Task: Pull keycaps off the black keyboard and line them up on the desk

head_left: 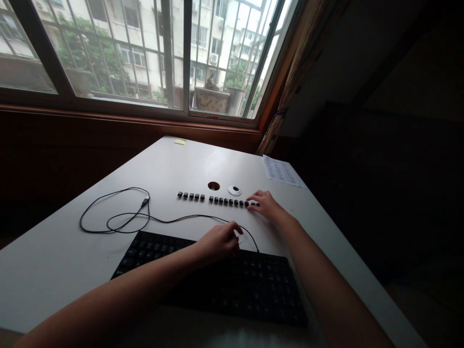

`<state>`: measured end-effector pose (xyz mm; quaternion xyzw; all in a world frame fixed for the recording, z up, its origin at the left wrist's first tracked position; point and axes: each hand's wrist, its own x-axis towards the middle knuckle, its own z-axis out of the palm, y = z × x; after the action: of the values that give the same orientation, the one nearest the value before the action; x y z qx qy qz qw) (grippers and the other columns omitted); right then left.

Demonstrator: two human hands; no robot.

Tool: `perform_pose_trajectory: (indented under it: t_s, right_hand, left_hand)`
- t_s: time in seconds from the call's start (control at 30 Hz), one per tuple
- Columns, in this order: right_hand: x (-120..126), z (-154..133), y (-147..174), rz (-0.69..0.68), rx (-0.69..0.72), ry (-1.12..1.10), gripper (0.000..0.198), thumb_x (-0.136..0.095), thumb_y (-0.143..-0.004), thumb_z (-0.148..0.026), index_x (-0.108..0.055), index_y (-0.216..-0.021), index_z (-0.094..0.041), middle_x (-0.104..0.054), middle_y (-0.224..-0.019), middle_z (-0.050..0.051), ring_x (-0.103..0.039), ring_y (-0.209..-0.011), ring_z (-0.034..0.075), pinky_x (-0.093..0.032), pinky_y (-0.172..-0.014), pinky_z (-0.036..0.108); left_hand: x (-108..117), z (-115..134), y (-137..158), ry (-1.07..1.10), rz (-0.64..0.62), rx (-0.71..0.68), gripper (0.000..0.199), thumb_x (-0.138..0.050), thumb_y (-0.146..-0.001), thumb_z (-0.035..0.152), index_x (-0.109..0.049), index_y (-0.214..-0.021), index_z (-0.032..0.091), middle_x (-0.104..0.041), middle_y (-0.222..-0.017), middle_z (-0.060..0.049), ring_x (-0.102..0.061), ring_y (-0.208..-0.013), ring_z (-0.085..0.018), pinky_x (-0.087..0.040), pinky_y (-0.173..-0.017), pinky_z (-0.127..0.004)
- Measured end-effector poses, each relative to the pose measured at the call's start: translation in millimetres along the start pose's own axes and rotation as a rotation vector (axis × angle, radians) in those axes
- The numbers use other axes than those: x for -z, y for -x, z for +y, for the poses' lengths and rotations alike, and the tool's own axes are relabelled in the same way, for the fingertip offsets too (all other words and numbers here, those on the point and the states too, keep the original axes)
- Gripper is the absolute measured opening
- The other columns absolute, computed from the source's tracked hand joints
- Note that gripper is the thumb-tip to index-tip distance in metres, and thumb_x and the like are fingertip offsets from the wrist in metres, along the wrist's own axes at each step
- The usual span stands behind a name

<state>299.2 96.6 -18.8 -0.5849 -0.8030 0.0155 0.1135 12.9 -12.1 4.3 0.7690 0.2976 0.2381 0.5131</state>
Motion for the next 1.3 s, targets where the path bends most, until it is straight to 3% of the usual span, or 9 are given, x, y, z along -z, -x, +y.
perform_pose_trajectory:
  t_s: [0.63, 0.9, 1.3]
  right_hand:
    - [-7, -4, -3, 0.011, 0.005, -0.024, 0.020, -0.071, -0.083, -0.031, -0.075, -0.103, -0.030, -0.065, -0.107, 0.006, -0.055, -0.104, 0.027, -0.042, -0.097, 0.041]
    - [-2, 11, 2, 0.010, -0.002, -0.028, 0.034, -0.076, -0.080, -0.038, -0.072, -0.113, -0.030, -0.065, -0.110, 0.006, -0.055, -0.108, 0.029, -0.043, -0.099, 0.043]
    - [2, 17, 10, 0.002, -0.030, -0.011, 0.021, -0.074, -0.081, -0.028, -0.077, -0.102, -0.029, -0.066, -0.106, 0.006, -0.056, -0.104, 0.028, -0.042, -0.100, 0.041]
  left_hand:
    - [0, 1, 0, -0.011, 0.005, 0.001, 0.023, -0.046, -0.088, 0.016, -0.056, -0.109, 0.017, -0.071, -0.077, -0.003, -0.066, -0.059, -0.014, -0.051, -0.054, -0.021]
    - [0, 1, 0, -0.031, 0.009, -0.010, 0.023, -0.046, -0.089, 0.018, -0.056, -0.109, 0.017, -0.071, -0.077, -0.003, -0.067, -0.061, -0.016, -0.052, -0.058, -0.024]
    - [0, 2, 0, -0.026, 0.004, -0.006, 0.022, -0.046, -0.089, 0.018, -0.056, -0.108, 0.017, -0.071, -0.078, -0.004, -0.067, -0.062, -0.016, -0.053, -0.059, -0.025]
